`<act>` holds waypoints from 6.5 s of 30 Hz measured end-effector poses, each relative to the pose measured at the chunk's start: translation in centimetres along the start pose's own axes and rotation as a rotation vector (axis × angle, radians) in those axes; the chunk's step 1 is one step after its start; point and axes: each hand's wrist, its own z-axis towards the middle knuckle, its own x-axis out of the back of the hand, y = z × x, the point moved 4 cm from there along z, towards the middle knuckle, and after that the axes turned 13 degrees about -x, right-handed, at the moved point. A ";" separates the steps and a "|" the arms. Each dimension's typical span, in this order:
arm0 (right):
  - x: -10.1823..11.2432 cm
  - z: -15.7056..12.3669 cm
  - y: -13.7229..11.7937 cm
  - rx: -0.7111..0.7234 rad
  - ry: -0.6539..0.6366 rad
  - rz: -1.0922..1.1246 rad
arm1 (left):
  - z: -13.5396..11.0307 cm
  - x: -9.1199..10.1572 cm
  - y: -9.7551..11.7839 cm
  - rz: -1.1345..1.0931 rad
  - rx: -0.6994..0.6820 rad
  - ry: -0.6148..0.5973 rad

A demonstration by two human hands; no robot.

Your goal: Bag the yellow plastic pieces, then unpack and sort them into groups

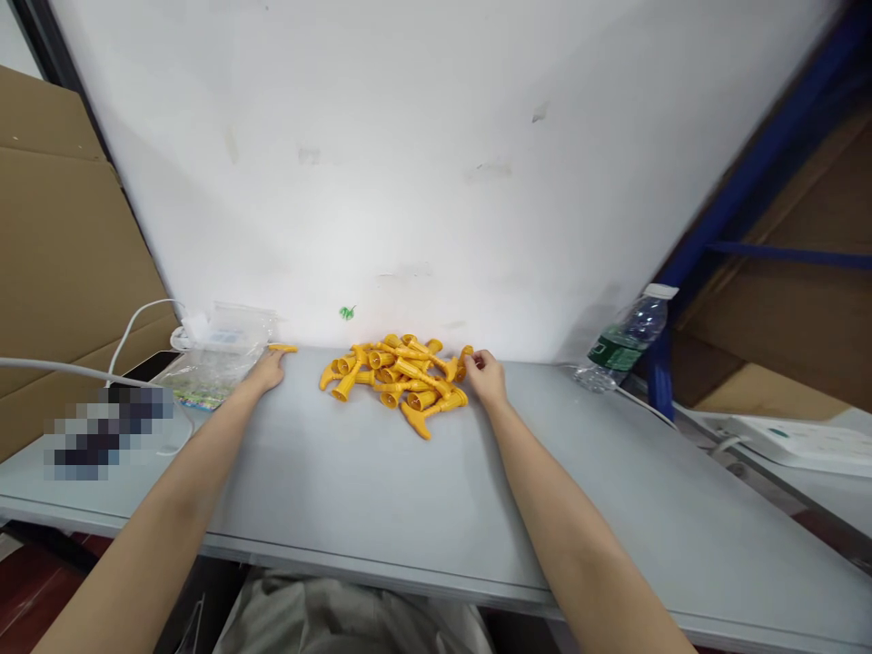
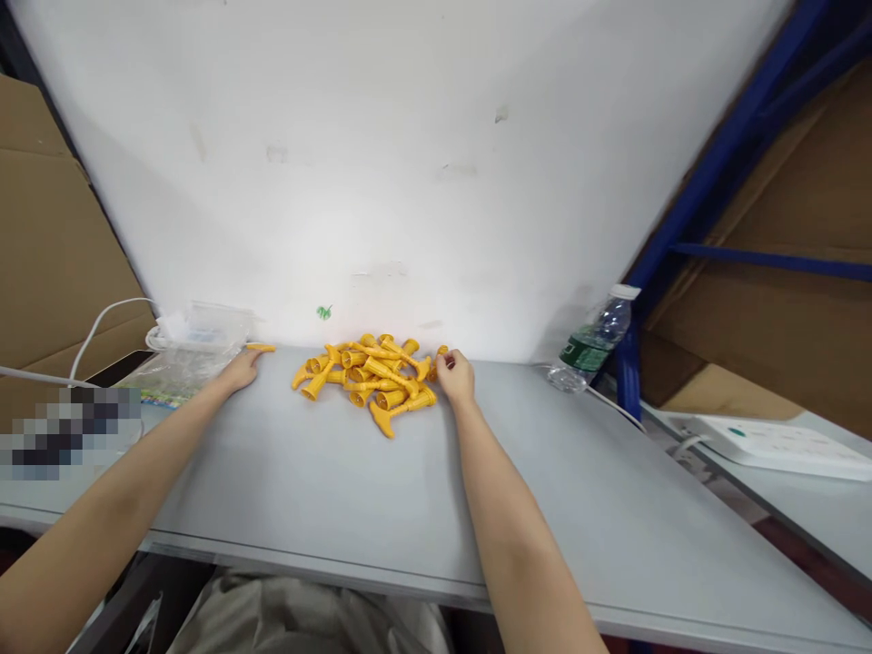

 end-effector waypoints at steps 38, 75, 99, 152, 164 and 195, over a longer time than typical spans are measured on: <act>0.4 -12.4 -13.4 0.285 -0.643 0.761 | -4.7 0.3 22.6 -0.224 -0.398 0.151; 1.0 -11.8 -11.3 0.893 0.147 -0.250 | -4.9 0.2 22.2 0.128 -0.412 0.272; 0.4 -12.6 -11.3 0.868 0.216 -0.210 | -5.2 0.5 24.0 -0.052 -0.303 0.204; 0.2 0.0 2.5 -0.142 -0.175 -0.505 | -2.4 -2.9 11.1 -0.709 0.262 0.556; -0.3 -0.1 2.7 -0.089 -0.225 -0.670 | -1.9 -1.5 9.7 -0.037 0.203 0.187; 0.9 -1.4 0.4 0.033 -0.009 -0.271 | -0.8 -1.0 2.3 0.206 0.092 -0.042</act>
